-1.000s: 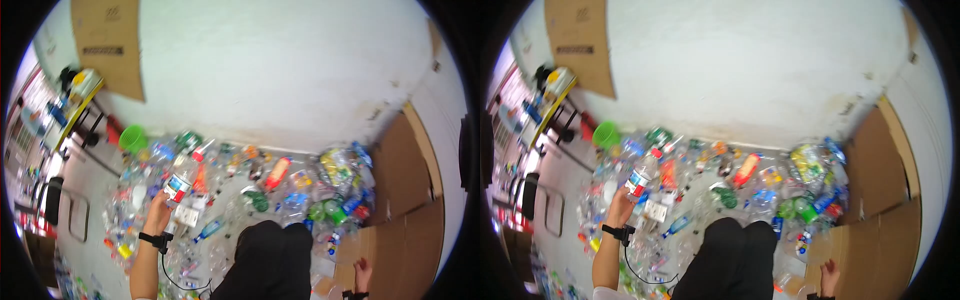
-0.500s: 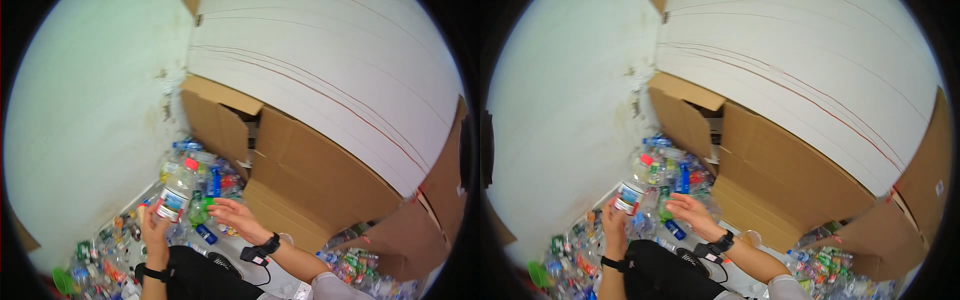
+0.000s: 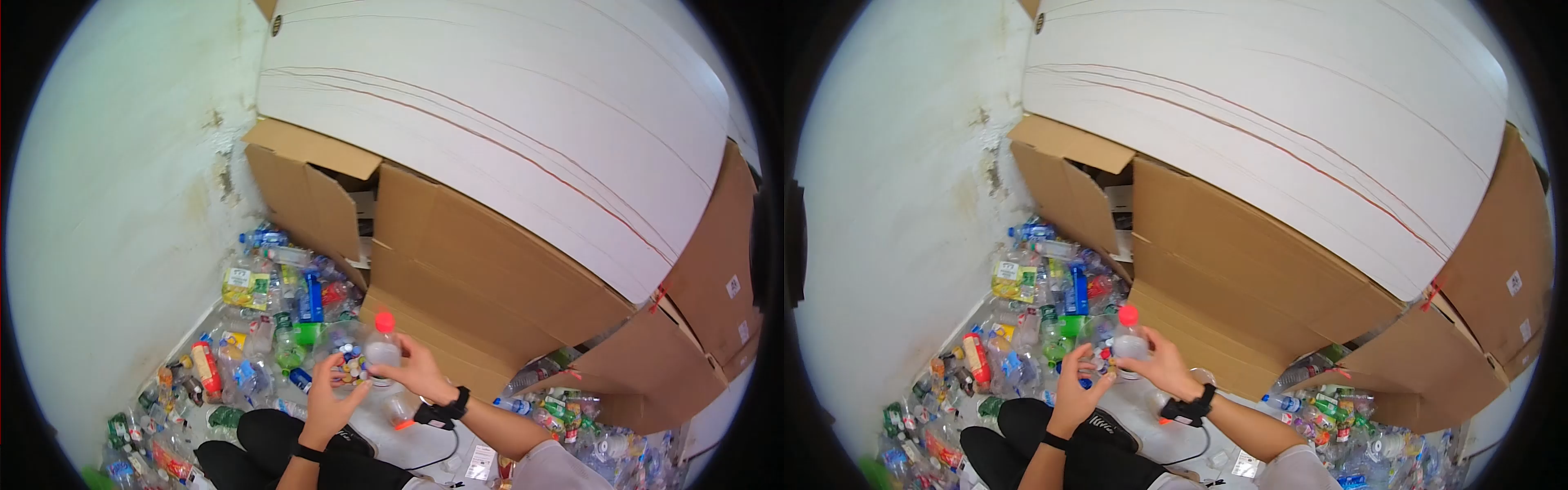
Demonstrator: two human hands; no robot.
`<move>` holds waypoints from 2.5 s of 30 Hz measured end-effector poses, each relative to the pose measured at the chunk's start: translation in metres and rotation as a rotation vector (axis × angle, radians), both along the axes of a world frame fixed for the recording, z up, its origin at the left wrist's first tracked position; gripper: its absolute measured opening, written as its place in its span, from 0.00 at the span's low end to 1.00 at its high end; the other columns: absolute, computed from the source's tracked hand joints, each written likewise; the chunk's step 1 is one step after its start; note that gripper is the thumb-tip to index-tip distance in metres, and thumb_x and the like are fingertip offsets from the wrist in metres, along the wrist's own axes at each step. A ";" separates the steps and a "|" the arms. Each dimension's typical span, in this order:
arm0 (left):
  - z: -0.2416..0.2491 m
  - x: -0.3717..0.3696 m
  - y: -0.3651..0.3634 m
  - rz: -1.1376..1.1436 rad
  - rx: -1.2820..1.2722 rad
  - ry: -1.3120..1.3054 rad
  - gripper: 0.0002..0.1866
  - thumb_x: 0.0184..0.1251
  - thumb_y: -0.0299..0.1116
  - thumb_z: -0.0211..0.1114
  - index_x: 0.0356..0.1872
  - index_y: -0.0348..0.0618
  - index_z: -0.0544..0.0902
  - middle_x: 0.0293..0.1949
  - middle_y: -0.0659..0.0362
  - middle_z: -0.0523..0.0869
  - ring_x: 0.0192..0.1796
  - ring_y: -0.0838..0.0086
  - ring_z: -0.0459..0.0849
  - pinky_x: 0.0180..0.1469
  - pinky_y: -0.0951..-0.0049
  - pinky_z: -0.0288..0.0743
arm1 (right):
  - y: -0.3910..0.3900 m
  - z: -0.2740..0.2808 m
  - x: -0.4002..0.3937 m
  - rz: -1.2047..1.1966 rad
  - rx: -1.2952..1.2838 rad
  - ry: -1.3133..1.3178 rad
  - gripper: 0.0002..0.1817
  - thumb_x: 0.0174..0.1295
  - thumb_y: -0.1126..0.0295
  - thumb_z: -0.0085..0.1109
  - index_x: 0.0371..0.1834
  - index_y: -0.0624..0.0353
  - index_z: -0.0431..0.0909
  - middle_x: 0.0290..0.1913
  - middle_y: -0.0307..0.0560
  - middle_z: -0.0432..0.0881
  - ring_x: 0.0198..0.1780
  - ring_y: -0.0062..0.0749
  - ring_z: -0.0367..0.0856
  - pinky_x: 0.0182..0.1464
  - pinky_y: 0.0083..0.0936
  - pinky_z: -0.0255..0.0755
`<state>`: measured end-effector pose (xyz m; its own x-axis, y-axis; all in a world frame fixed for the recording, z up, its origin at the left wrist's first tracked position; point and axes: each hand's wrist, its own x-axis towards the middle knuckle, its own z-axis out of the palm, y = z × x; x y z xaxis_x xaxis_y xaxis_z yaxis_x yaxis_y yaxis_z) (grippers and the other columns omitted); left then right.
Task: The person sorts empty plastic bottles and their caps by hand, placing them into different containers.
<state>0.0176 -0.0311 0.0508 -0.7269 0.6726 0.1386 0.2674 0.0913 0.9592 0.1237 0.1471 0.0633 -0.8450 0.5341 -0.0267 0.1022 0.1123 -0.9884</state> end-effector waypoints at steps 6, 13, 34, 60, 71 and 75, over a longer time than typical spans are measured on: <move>0.034 -0.001 0.003 -0.078 -0.111 0.474 0.26 0.70 0.38 0.67 0.65 0.40 0.74 0.49 0.48 0.79 0.49 0.57 0.82 0.48 0.62 0.78 | -0.002 -0.027 0.044 0.005 0.621 -0.230 0.40 0.49 0.55 0.81 0.65 0.60 0.76 0.58 0.56 0.82 0.58 0.49 0.81 0.59 0.37 0.76; 0.008 0.013 0.007 -0.369 -0.194 0.714 0.21 0.75 0.40 0.56 0.60 0.36 0.77 0.44 0.50 0.80 0.48 0.57 0.81 0.46 0.60 0.79 | 0.002 -0.044 0.068 0.250 0.669 -0.163 0.41 0.44 0.59 0.83 0.63 0.60 0.77 0.53 0.56 0.83 0.56 0.53 0.80 0.60 0.42 0.74; -0.024 0.041 0.019 -0.134 -0.465 0.074 0.21 0.80 0.47 0.46 0.52 0.40 0.79 0.42 0.43 0.87 0.45 0.47 0.87 0.45 0.48 0.79 | -0.013 -0.002 0.061 0.274 1.180 -0.261 0.33 0.47 0.65 0.79 0.58 0.63 0.78 0.53 0.57 0.82 0.57 0.54 0.79 0.61 0.45 0.69; -0.028 0.035 0.016 -0.138 -0.381 0.155 0.19 0.74 0.44 0.50 0.49 0.41 0.82 0.50 0.40 0.80 0.45 0.44 0.84 0.46 0.47 0.77 | -0.005 -0.028 0.068 0.263 0.997 -0.302 0.36 0.40 0.59 0.83 0.57 0.55 0.81 0.48 0.51 0.84 0.52 0.50 0.80 0.56 0.41 0.70; -0.067 -0.019 0.035 0.082 -0.427 0.355 0.32 0.72 0.43 0.62 0.74 0.44 0.66 0.65 0.42 0.72 0.51 0.45 0.85 0.55 0.52 0.79 | 0.044 -0.092 0.129 0.164 0.975 -0.632 0.39 0.40 0.54 0.82 0.59 0.52 0.81 0.49 0.52 0.84 0.54 0.53 0.80 0.58 0.45 0.69; -0.061 -0.012 0.021 0.018 -0.439 0.141 0.35 0.71 0.43 0.62 0.76 0.45 0.63 0.69 0.40 0.69 0.63 0.43 0.79 0.57 0.52 0.78 | 0.080 -0.134 0.163 0.171 1.075 -0.834 0.35 0.42 0.55 0.79 0.58 0.50 0.82 0.50 0.53 0.84 0.55 0.53 0.79 0.58 0.46 0.70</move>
<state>0.0053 -0.0102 -0.0099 -0.7337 0.6769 -0.0583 0.3867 0.4866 0.7834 0.2869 0.2268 -0.0704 -0.8397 0.5058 -0.1976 0.5254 0.8488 -0.0601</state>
